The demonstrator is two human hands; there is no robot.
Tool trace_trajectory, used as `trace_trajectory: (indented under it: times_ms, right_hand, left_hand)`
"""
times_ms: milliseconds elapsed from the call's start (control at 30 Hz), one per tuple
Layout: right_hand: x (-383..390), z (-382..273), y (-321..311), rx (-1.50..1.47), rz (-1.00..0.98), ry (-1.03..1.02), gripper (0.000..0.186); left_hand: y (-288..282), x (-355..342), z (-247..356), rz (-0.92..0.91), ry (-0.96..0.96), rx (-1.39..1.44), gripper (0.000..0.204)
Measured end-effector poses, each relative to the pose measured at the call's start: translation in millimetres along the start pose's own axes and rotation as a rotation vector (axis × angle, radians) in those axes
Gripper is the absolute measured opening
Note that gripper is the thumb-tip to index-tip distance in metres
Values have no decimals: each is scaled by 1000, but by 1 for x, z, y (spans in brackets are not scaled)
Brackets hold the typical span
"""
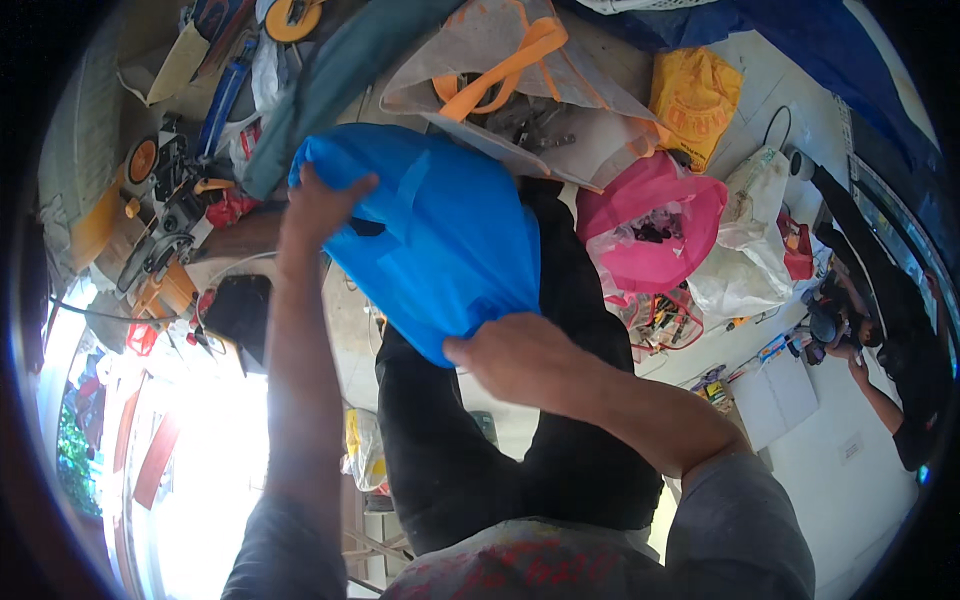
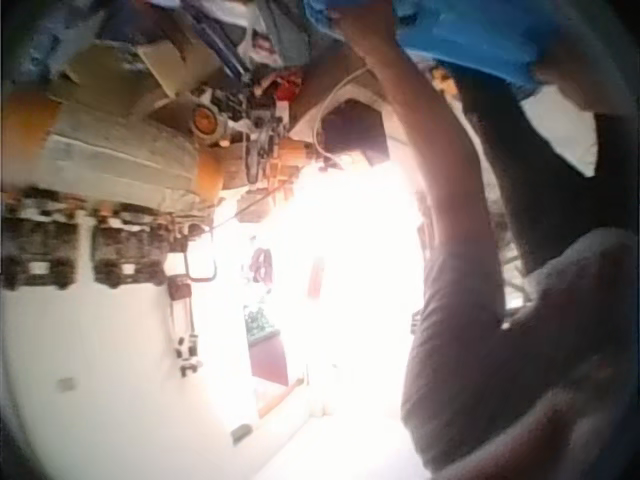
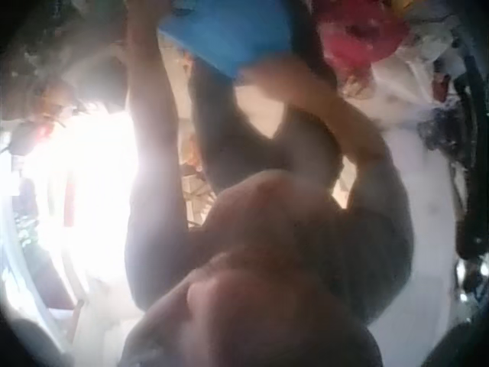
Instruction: Organizing and sorting various construction tools and components into bags on a workshop floor.
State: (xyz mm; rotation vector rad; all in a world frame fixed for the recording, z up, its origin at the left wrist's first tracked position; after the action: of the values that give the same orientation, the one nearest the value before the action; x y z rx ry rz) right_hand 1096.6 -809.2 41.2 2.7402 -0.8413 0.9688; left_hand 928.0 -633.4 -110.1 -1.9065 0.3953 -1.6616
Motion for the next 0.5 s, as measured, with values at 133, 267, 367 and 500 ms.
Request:
trace_trajectory:
  times_ms: [133,267,367,500]
  right_hand:
    - [25,21,-5,60,158,122,12]
    - [38,42,-6,135,220,180,15]
    - [42,48,-5,152,188,200,22]
    - [15,84,-12,211,497,232,33]
  left_hand:
    - [36,60,-33,285,-225,127,113]
    - [54,94,-34,472,-227,210,108]
    - [68,92,-61,803,-231,213,85]
    - [64,96,-51,173,-48,790,37]
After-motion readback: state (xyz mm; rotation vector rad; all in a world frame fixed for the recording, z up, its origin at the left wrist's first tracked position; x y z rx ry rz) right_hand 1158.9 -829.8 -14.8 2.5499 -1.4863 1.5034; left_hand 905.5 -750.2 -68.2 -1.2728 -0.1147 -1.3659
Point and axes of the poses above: each hand's wrist, its own x-axis away from the middle knuckle, its own y-axis out of the palm, z = x × y, the point moved 3 cm from there along -x, towards the middle knuckle, and after that the axes turned 7 degrees about -y, right-handed, at the moved point
